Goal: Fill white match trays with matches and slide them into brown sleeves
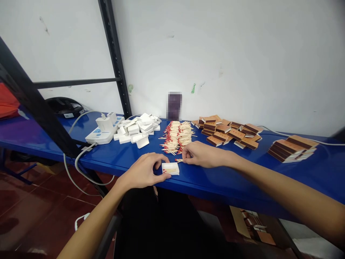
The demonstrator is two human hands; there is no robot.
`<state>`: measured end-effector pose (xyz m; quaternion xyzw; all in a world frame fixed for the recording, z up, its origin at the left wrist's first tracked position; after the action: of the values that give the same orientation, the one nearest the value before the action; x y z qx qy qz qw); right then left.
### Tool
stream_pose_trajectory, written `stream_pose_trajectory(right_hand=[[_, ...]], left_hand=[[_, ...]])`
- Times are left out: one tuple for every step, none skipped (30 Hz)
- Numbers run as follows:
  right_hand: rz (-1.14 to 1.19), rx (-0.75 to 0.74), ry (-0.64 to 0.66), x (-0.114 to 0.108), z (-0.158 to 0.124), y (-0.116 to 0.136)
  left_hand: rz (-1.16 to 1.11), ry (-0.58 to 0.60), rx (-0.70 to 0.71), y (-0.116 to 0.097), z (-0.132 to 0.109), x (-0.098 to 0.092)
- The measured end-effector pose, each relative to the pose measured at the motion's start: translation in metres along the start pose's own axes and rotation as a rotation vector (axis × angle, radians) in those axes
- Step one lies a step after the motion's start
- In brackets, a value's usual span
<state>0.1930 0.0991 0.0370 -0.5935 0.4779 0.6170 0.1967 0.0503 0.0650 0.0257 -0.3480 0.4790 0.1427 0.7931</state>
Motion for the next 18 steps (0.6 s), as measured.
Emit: stream_pose_trajectory(right_hand=[[-0.011, 0.000, 0.024, 0.001, 0.001, 0.001], [-0.028, 0.000, 0.041, 0.002, 0.002, 0.001], [-0.048, 0.000, 0.052, 0.003, 0.003, 0.002], [-0.065, 0.001, 0.053, 0.004, 0.004, 0.002], [-0.074, -0.002, 0.048, 0.005, 0.004, 0.003], [-0.076, -0.008, 0.036, 0.006, 0.005, 0.004], [-0.071, -0.013, 0.021, 0.007, 0.005, 0.005], [-0.063, -0.015, 0.003, 0.007, 0.006, 0.006], [-0.053, -0.018, -0.016, 0.007, 0.006, 0.007], [-0.044, -0.019, -0.036, 0.006, 0.006, 0.008], [-0.035, -0.018, -0.057, 0.004, 0.006, 0.008], [-0.023, -0.017, -0.081, 0.001, 0.006, 0.008], [-0.007, -0.019, -0.105, -0.003, 0.005, 0.008], [0.015, -0.024, -0.130, -0.008, 0.003, 0.008], [0.041, -0.031, -0.148, -0.013, 0.001, 0.009], [0.068, -0.040, -0.160, -0.017, -0.001, 0.011], [0.091, -0.050, -0.163, -0.021, -0.003, 0.013], [0.108, -0.059, -0.152, -0.022, -0.005, 0.017]], left_hand=[[-0.001, 0.002, 0.003, 0.000, 0.000, 0.000], [-0.002, 0.002, 0.006, -0.001, 0.000, 0.000], [-0.003, 0.003, 0.009, -0.001, 0.000, 0.000], [-0.003, 0.004, 0.010, -0.001, -0.001, 0.000], [-0.004, 0.003, 0.010, -0.001, -0.001, 0.000], [-0.006, 0.002, 0.009, -0.001, -0.001, 0.000], [-0.008, 0.001, 0.007, -0.001, -0.001, -0.001], [-0.009, 0.001, 0.006, -0.001, -0.001, -0.001], [-0.011, 0.000, 0.006, -0.002, 0.000, -0.001], [-0.012, -0.001, 0.006, -0.002, 0.000, -0.001], [-0.013, -0.002, 0.005, -0.002, 0.000, -0.001], [-0.013, -0.001, 0.004, -0.002, 0.000, -0.001], [-0.013, -0.001, 0.002, -0.002, 0.000, -0.001], [-0.012, 0.000, -0.002, -0.002, 0.000, -0.001], [-0.009, 0.001, -0.005, -0.002, 0.000, -0.001], [-0.003, 0.004, -0.008, -0.002, -0.001, -0.001], [0.002, 0.005, -0.008, -0.002, -0.001, -0.001], [0.006, 0.004, -0.007, -0.002, -0.001, -0.001]])
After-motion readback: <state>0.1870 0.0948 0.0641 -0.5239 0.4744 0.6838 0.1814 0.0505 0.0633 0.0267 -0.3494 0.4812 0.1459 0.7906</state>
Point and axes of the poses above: each hand's wrist, its own z-axis towards the middle knuckle, its own x-axis out of the palm, y = z × x, the point moved 8 cm from there along z, towards the middle knuckle, and after that the axes turned 5 degrees about x, right-handed, at the moved point
